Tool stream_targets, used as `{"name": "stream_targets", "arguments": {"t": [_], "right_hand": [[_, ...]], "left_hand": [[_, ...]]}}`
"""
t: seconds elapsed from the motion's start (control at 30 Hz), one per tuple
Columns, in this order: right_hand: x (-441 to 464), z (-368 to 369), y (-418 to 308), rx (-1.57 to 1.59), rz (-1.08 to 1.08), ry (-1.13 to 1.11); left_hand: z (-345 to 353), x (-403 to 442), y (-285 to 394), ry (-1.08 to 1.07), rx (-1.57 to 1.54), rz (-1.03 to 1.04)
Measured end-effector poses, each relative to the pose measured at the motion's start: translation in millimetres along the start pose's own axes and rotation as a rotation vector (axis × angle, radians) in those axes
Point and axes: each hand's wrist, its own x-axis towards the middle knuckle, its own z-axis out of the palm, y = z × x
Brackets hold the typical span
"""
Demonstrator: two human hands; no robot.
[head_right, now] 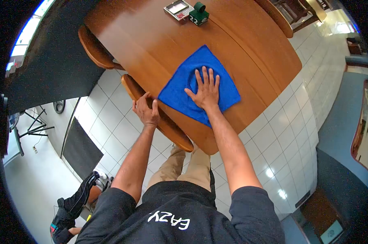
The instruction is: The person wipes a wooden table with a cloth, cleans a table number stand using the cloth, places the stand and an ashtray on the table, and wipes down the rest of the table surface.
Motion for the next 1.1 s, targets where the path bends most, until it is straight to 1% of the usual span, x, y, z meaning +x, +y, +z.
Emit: {"name": "stream_targets", "arguments": {"t": [0.03,0.13,0.17,0.27,0.4,0.6,0.67,0.77,0.8,0.87,0.97,1.03,1.1], "right_hand": [[17,-1,-3,0.017,-0.026,0.009],[68,3,-18,0.012,-0.088,-0.065],[79,8,-25,0.011,-0.159,-0.016],[104,10,-40,0.065,-0.279,-0.083],[114,8,-15,0.104,-0.362,-0.098],[127,-20,77,0.037,-0.254,-0.135],[132,-31,112,0.004,-0.206,-0.113],[139,-39,168,-0.033,-0.171,-0.012],[144,-44,183,-0.071,-0.139,-0.034],[155,-45,224,-0.126,-0.085,0.010],[182,-44,281,-0.211,0.052,0.097],[206,-42,299,-0.180,0.090,0.106],[232,-37,306,-0.215,0.160,0.139]], "left_hand": [[-1,-1,0,-0.009,-0.007,-0.003],[-2,0,2,-0.029,0.001,-0.029],[-2,1,3,-0.043,-0.003,-0.035],[-1,1,3,-0.051,0.014,-0.040],[-2,2,3,-0.066,0.045,-0.043],[-3,5,8,-0.102,0.113,-0.036],[-1,4,8,-0.101,0.119,-0.027],[-1,6,10,-0.105,0.135,-0.026],[-1,5,11,-0.116,0.148,-0.037],[-1,5,11,-0.118,0.151,-0.033],[-1,7,15,-0.124,0.168,-0.029],[-1,7,15,-0.133,0.183,-0.033],[-1,8,15,-0.139,0.173,-0.034]]}}
